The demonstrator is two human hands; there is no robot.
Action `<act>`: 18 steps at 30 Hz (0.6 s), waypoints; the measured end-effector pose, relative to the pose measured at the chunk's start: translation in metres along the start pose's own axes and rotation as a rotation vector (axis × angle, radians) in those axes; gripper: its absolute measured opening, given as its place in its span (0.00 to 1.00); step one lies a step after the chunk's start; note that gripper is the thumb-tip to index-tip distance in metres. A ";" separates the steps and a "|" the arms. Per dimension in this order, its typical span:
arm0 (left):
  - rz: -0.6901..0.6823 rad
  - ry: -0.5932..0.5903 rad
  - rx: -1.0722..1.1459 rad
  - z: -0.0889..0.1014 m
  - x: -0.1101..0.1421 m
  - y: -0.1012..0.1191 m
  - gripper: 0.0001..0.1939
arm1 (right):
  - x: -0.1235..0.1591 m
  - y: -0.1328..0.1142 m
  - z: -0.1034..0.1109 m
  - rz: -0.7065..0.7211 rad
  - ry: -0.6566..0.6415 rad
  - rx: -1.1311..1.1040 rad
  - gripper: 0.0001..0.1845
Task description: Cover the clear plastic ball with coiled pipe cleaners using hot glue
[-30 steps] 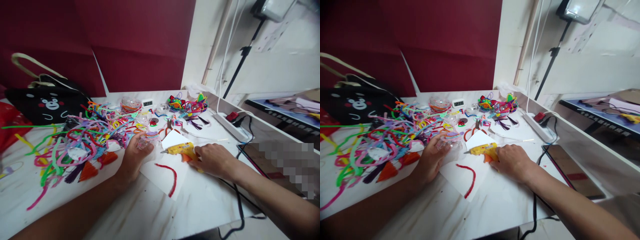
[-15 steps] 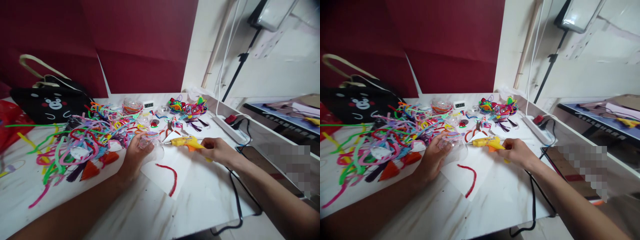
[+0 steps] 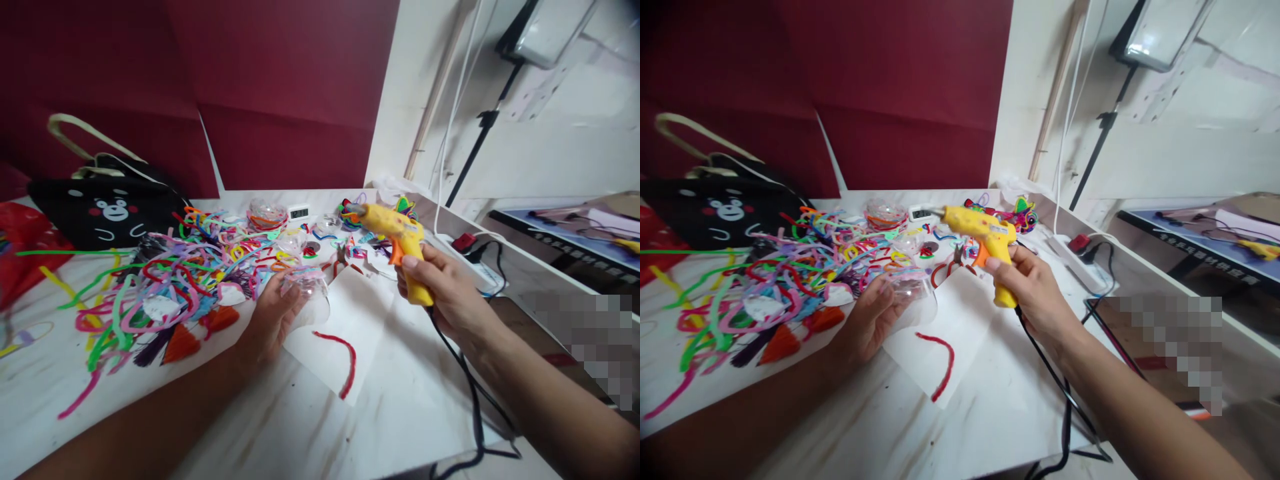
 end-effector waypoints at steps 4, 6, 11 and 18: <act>-0.009 0.036 -0.074 0.004 0.000 0.001 0.43 | 0.006 0.011 -0.013 0.031 -0.024 0.088 0.21; -0.023 0.052 -0.101 0.007 0.000 0.002 0.44 | 0.010 0.018 -0.020 0.018 -0.075 0.152 0.16; -0.046 0.081 -0.154 0.011 -0.001 0.003 0.42 | 0.019 0.028 -0.028 0.100 -0.116 0.250 0.12; -0.074 0.115 -0.228 0.014 -0.002 0.004 0.43 | 0.029 0.063 -0.035 0.109 -0.210 0.348 0.10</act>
Point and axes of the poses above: each hand's wrist, its own x-axis away from the middle knuckle, its own z-axis out of the back of the hand, y = z × x, the point moved 7 cm from there along -x, towards the middle knuckle, and after that the axes turned 15 degrees about -y, right-handed, at the moved point
